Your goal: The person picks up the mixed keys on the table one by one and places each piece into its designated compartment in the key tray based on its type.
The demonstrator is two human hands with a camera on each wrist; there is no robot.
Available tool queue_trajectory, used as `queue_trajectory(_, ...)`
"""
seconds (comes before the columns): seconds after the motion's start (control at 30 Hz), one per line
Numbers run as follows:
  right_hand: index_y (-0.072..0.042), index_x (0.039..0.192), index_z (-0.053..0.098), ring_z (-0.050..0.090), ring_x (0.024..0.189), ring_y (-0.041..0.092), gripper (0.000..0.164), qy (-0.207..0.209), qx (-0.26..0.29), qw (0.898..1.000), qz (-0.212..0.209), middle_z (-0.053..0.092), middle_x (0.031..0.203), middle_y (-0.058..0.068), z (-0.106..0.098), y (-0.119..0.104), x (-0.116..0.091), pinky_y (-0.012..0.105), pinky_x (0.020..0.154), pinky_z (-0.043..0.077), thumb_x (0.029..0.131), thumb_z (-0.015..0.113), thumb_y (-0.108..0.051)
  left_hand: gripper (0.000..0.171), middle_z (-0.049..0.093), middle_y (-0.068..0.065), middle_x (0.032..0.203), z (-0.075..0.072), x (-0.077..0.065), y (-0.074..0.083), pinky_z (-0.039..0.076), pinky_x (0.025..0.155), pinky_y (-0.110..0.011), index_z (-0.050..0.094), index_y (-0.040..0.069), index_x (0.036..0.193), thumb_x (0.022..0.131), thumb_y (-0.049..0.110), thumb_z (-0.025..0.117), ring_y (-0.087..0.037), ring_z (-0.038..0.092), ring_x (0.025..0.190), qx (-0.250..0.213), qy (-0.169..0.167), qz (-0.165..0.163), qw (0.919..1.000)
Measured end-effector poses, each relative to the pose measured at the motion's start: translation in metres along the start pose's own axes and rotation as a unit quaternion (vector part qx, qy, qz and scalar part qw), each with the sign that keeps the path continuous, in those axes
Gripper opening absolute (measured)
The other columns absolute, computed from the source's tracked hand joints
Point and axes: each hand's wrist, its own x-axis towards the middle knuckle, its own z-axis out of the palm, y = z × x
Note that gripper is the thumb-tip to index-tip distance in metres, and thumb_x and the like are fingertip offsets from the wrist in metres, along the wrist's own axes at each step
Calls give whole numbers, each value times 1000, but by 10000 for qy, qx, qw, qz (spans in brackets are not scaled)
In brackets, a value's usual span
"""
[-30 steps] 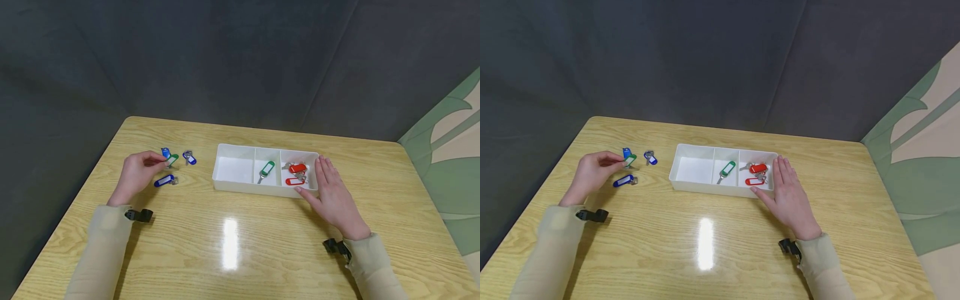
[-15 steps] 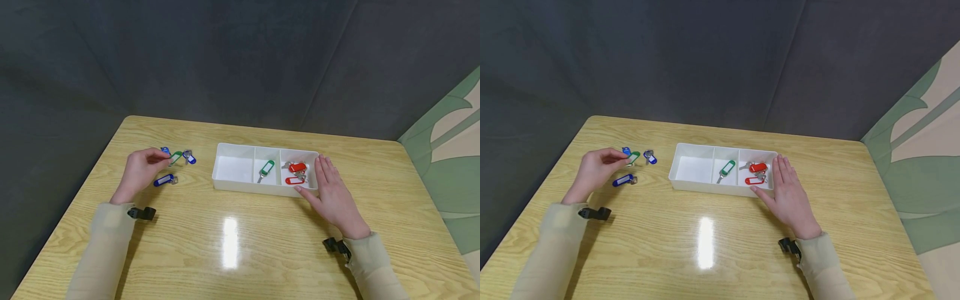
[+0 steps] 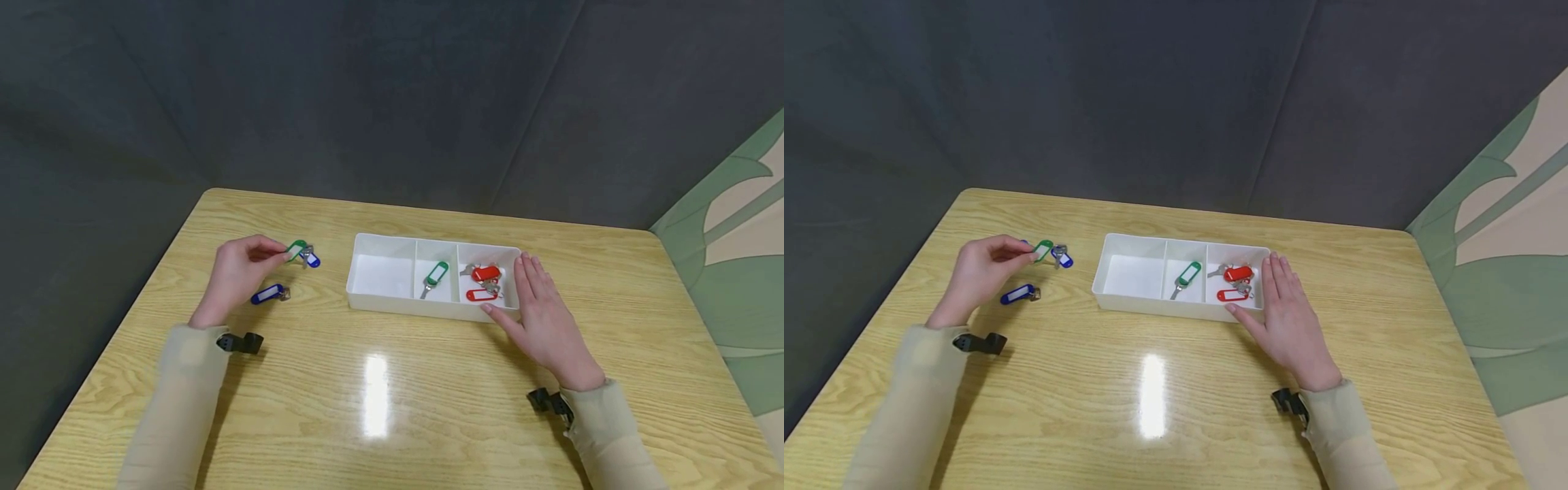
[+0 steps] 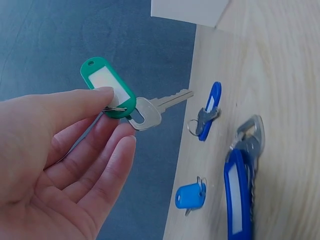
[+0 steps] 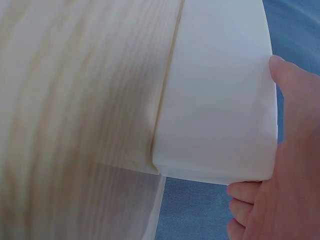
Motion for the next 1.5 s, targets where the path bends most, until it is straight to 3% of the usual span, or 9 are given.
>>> queue_trajectory(1.07, 7, 159, 13, 8, 152, 40, 99, -14, 37, 10000, 32, 12, 165, 26, 0, 1, -1, 51, 122, 10, 98, 59, -57, 17, 74, -5, 97, 7, 13, 32, 55, 74, -22, 77, 7, 101, 93, 22, 79, -18, 70, 84, -375, 82, 120, 9992)
queue_trajectory(1.5, 9, 158, 14, 8, 152, 41, 99, 5, 30, 10000, -48, 13, 165, 27, 0, 0, 0, 51, 122, 9, 98, 59, -56, 11, 74, -2, 95, 10, 12, 46, 55, 71, -22, 78, 8, 98, 92, 17, 80, -17, 70, 80, -643, 145, 422, 9969)
